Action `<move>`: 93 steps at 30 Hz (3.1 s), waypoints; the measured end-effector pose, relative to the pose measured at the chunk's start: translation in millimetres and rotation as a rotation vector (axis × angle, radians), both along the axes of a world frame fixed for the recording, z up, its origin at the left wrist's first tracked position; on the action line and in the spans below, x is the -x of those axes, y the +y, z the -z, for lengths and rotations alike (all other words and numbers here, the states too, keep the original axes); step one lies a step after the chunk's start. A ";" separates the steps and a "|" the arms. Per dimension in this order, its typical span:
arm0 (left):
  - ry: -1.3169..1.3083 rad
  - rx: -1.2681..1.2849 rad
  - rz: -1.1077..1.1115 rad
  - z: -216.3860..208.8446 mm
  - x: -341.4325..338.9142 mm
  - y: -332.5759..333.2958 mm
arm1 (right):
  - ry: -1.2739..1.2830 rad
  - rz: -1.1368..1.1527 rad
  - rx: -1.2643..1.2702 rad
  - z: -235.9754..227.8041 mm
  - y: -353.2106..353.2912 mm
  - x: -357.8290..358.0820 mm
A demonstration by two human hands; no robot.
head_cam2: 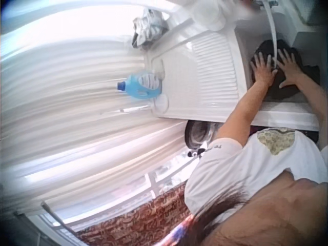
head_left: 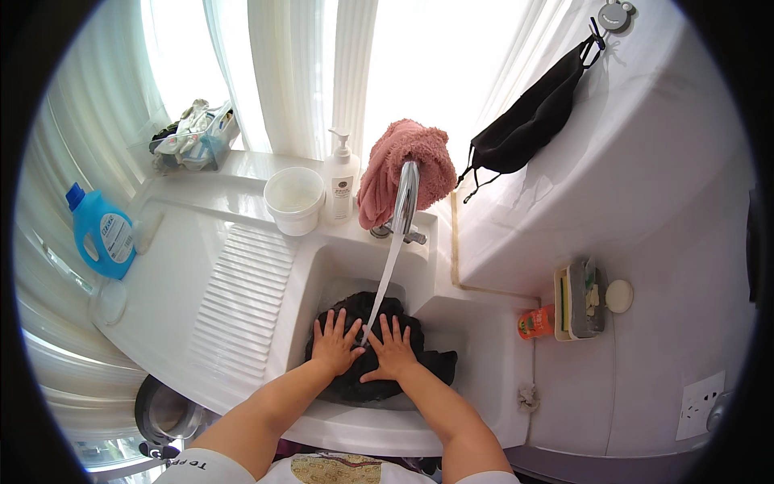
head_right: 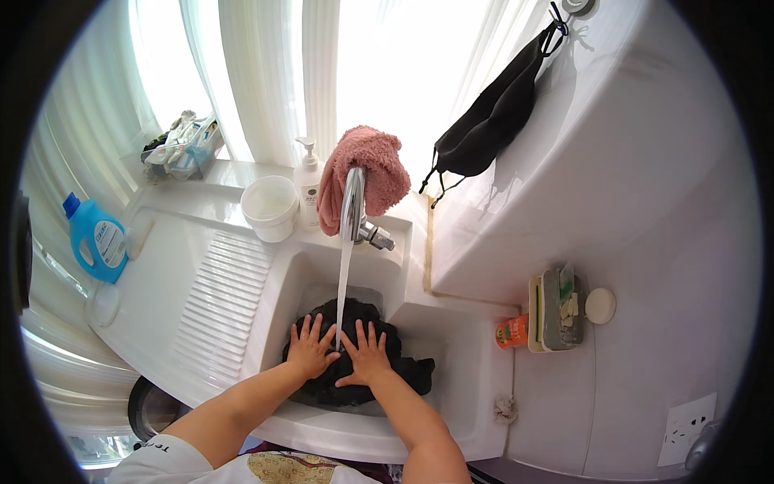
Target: The person rinses a black garment under a faucet in a sink and then places it into a washing machine, followed by rinsing and adding a red garment and a striped garment.
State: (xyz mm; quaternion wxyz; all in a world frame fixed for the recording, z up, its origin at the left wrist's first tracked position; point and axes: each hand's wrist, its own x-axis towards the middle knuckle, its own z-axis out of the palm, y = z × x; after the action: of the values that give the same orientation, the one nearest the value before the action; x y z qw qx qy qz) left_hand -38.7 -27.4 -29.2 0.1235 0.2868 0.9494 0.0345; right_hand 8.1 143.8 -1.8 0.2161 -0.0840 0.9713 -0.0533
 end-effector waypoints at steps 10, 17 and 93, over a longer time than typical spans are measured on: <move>-0.193 0.296 0.064 26.4 28.2 27.9 | -0.059 0.089 0.098 47.8 2.2 15.1; -0.359 -0.192 -0.175 6.3 53.2 12.2 | 0.262 0.751 1.003 7.6 29.4 79.9; -0.244 -0.244 0.355 -70.5 -7.8 -23.4 | 0.729 0.466 0.447 -68.9 56.9 -85.0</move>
State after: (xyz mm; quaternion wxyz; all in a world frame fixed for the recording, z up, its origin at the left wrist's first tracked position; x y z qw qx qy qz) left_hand -31.0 -50.8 41.3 0.2060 0.4557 0.8509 0.1608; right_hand 93.1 200.7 67.0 -0.1794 0.0781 0.9415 -0.2745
